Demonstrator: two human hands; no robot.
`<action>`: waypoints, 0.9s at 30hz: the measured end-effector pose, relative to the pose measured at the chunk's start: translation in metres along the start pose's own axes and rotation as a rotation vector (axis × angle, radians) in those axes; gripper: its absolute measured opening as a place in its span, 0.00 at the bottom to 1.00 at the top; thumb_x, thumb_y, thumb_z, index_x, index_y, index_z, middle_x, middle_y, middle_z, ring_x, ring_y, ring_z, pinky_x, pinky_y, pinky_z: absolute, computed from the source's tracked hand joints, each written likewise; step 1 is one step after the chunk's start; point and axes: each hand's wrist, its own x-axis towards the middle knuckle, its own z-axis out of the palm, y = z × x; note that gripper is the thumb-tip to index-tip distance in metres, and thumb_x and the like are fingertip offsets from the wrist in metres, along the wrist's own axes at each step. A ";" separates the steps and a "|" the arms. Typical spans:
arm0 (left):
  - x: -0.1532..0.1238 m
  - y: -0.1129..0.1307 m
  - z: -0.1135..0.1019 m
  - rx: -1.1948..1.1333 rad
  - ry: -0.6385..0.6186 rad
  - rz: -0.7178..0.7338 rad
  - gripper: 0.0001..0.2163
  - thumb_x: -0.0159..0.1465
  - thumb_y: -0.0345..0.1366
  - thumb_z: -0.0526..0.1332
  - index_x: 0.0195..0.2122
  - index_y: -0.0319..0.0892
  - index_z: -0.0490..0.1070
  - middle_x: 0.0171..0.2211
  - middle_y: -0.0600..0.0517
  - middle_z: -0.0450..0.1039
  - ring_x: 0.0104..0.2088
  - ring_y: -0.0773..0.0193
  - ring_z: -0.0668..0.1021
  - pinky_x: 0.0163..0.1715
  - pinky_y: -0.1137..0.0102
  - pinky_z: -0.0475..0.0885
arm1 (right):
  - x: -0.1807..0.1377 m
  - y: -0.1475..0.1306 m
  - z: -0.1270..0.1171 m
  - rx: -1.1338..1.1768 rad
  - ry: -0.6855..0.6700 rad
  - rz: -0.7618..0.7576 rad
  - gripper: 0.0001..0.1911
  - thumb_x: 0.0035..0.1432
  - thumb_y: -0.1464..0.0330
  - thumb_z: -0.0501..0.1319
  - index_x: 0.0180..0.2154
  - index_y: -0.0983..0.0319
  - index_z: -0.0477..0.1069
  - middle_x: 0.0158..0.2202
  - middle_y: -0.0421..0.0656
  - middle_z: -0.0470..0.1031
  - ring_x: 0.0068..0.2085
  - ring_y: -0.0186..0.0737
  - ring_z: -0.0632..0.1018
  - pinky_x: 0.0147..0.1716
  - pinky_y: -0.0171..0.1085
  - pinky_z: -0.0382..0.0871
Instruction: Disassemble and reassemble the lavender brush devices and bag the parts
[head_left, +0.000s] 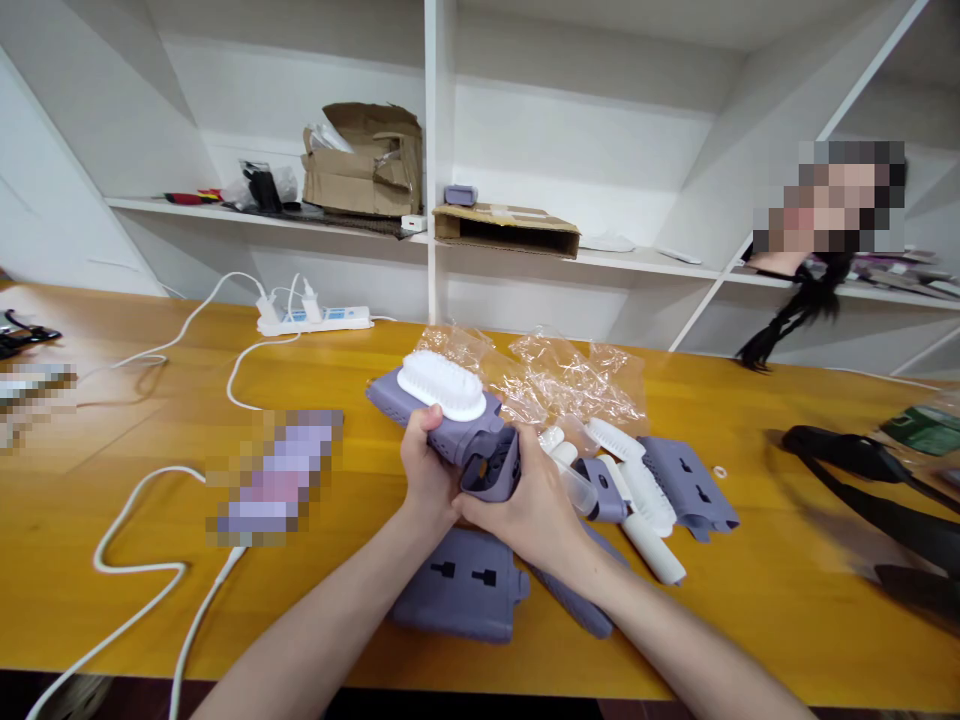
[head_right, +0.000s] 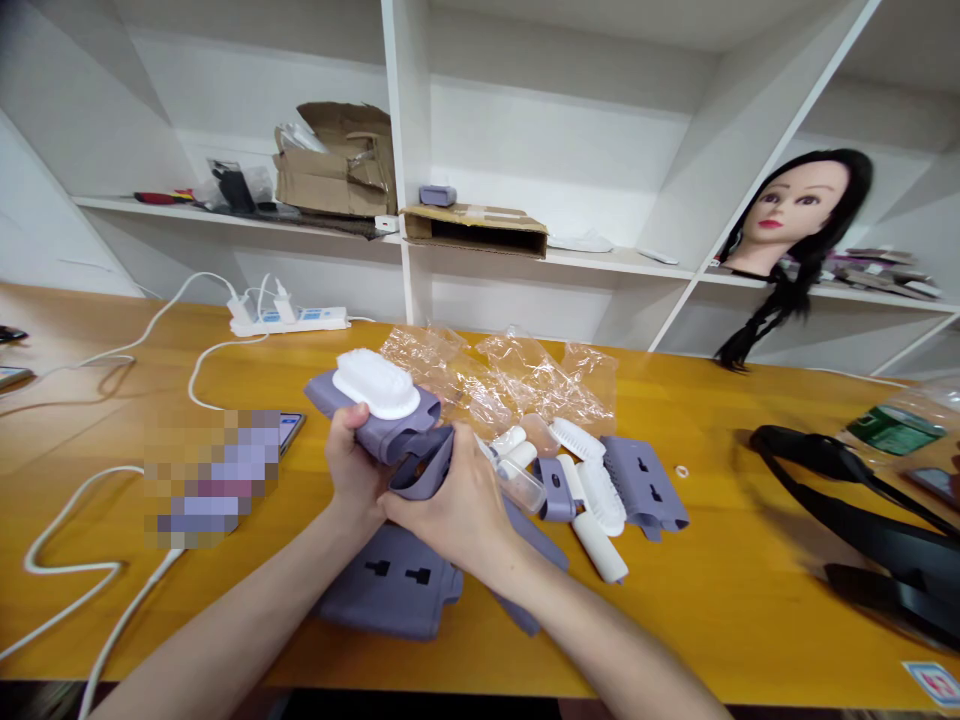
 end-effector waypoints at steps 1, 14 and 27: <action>0.002 -0.001 -0.001 0.007 0.024 -0.018 0.13 0.49 0.39 0.55 0.31 0.38 0.74 0.28 0.47 0.77 0.32 0.53 0.79 0.34 0.63 0.75 | 0.002 0.002 0.000 0.007 -0.024 0.015 0.31 0.36 0.63 0.69 0.43 0.58 0.59 0.38 0.41 0.72 0.39 0.44 0.74 0.36 0.42 0.68; 0.036 0.009 -0.036 0.185 0.069 -0.235 0.09 0.50 0.31 0.59 0.33 0.38 0.71 0.26 0.50 0.75 0.26 0.61 0.77 0.23 0.70 0.74 | 0.028 0.031 -0.014 -0.014 -0.271 0.047 0.38 0.35 0.67 0.71 0.50 0.60 0.59 0.47 0.45 0.69 0.48 0.47 0.71 0.46 0.46 0.66; 0.038 0.027 -0.039 0.361 0.144 -0.276 0.07 0.50 0.28 0.61 0.32 0.36 0.72 0.23 0.49 0.75 0.20 0.63 0.76 0.16 0.72 0.73 | 0.024 0.040 -0.009 -0.193 -0.257 -0.013 0.48 0.40 0.72 0.66 0.62 0.55 0.48 0.58 0.50 0.53 0.55 0.51 0.68 0.51 0.47 0.65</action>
